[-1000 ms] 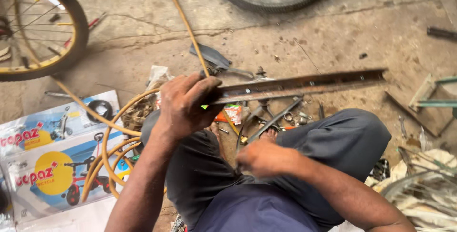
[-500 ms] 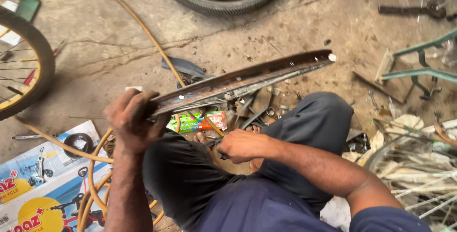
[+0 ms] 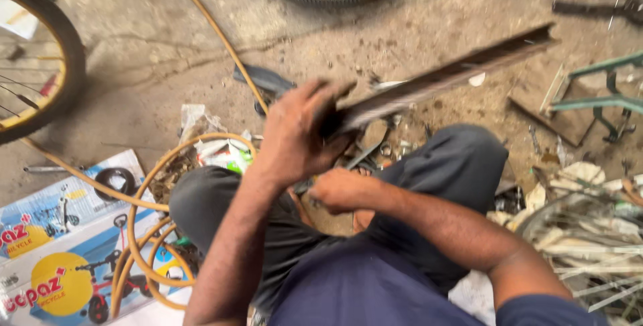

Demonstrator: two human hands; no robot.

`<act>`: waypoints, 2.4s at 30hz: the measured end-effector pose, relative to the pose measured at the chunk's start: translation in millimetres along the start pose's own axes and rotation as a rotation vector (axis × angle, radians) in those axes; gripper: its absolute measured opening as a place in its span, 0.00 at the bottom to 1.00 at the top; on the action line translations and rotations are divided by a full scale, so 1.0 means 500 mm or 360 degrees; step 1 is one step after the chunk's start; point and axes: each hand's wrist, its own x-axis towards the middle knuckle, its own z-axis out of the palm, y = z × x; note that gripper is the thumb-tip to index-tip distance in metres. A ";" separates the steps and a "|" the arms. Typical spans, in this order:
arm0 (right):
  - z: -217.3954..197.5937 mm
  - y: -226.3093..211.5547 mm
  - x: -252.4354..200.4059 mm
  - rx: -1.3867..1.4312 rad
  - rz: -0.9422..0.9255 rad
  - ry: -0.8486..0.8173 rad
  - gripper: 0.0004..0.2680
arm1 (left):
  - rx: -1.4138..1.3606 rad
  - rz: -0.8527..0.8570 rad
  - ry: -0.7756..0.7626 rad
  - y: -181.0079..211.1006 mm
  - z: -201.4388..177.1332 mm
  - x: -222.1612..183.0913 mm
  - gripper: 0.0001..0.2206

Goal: The person removes an inner tube and tire from a bicycle wheel rim by hand, then uses scissors to cut a rubber strip and handles the tube.

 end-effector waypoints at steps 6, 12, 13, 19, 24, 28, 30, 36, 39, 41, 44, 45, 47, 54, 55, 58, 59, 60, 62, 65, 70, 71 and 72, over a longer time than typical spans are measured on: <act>-0.026 0.005 -0.032 0.0113 0.0147 -0.0014 0.04 | -0.0224 -0.0208 0.0096 -0.070 0.097 -0.067 0.19; -0.027 0.014 -0.046 0.0035 0.0089 -0.0041 0.04 | -0.0138 -0.0178 0.0455 -0.110 0.155 -0.098 0.11; -0.027 0.016 -0.047 0.0084 0.0079 -0.0012 0.04 | -0.0185 -0.0140 0.0504 -0.122 0.157 -0.095 0.11; -0.011 0.030 -0.055 0.0160 -0.0025 0.0180 0.05 | -0.0382 -0.0150 0.0717 -0.177 0.143 -0.135 0.10; -0.017 0.016 -0.060 0.0164 0.0102 0.0117 0.05 | -0.0343 -0.0379 0.0750 -0.165 0.129 -0.154 0.11; -0.022 0.008 -0.054 0.0172 0.0088 0.0134 0.06 | -0.0218 -0.0352 0.0738 -0.159 0.132 -0.158 0.12; -0.021 0.006 -0.053 0.0145 0.0092 0.0119 0.06 | -0.0200 -0.0336 0.0739 -0.164 0.137 -0.163 0.12; -0.013 0.014 -0.049 0.0069 0.0147 0.0055 0.05 | -0.0080 -0.0090 0.0683 -0.248 0.134 -0.164 0.19; 0.002 0.016 -0.052 -0.0031 0.0087 0.0058 0.06 | 0.0195 -0.0164 0.0523 -0.269 0.062 -0.109 0.19; 0.004 0.024 -0.041 -0.0096 0.0089 0.0024 0.07 | 0.0133 0.0117 0.0482 -0.231 0.018 -0.036 0.20; 0.040 0.000 -0.022 -0.0104 0.0095 -0.0132 0.07 | 0.0174 0.0168 0.0194 -0.151 0.026 0.122 0.22; 0.046 -0.008 -0.024 -0.0107 0.0037 -0.0133 0.06 | 0.0508 0.0372 0.0312 -0.111 0.066 0.187 0.24; 0.033 -0.013 -0.021 -0.0111 -0.0017 -0.0082 0.07 | 0.0440 0.0334 0.0047 -0.016 0.140 0.285 0.19; -0.066 -0.093 -0.071 0.0354 0.0054 -0.0233 0.08 | 0.0633 0.0632 0.0326 -0.003 0.076 0.196 0.24; -0.079 -0.109 -0.091 0.0525 0.0125 -0.0356 0.09 | 0.0679 0.0620 0.0347 -0.015 0.033 0.161 0.24; -0.095 -0.166 -0.174 0.1223 -0.0936 -0.0135 0.08 | 0.0654 0.0325 0.0192 -0.026 -0.076 0.095 0.25; -0.094 -0.189 -0.198 0.1371 -0.1087 -0.0135 0.08 | 0.0653 0.0371 0.0230 -0.021 -0.094 0.075 0.25; -0.089 -0.214 -0.214 0.1401 -0.1206 -0.0142 0.07 | 0.0649 0.0406 0.0272 -0.012 -0.105 0.049 0.26; -0.089 -0.250 -0.235 0.1364 -0.1299 -0.0145 0.07 | 0.0897 0.0385 0.0293 0.016 -0.073 0.019 0.21; -0.116 -0.263 -0.266 0.1160 -0.1179 0.0072 0.06 | 0.0929 0.0355 0.0381 0.038 -0.058 -0.010 0.18; -0.153 -0.277 -0.321 0.0932 -0.0926 0.0418 0.05 | 0.0745 0.0249 0.0590 0.006 -0.066 -0.091 0.16; -0.161 -0.277 -0.326 0.0891 -0.0873 0.0484 0.05 | 0.0711 0.0222 0.0633 -0.003 -0.074 -0.107 0.17; -0.170 -0.275 -0.336 0.0846 -0.0818 0.0537 0.05 | 0.0678 0.0181 0.0679 -0.005 -0.076 -0.126 0.17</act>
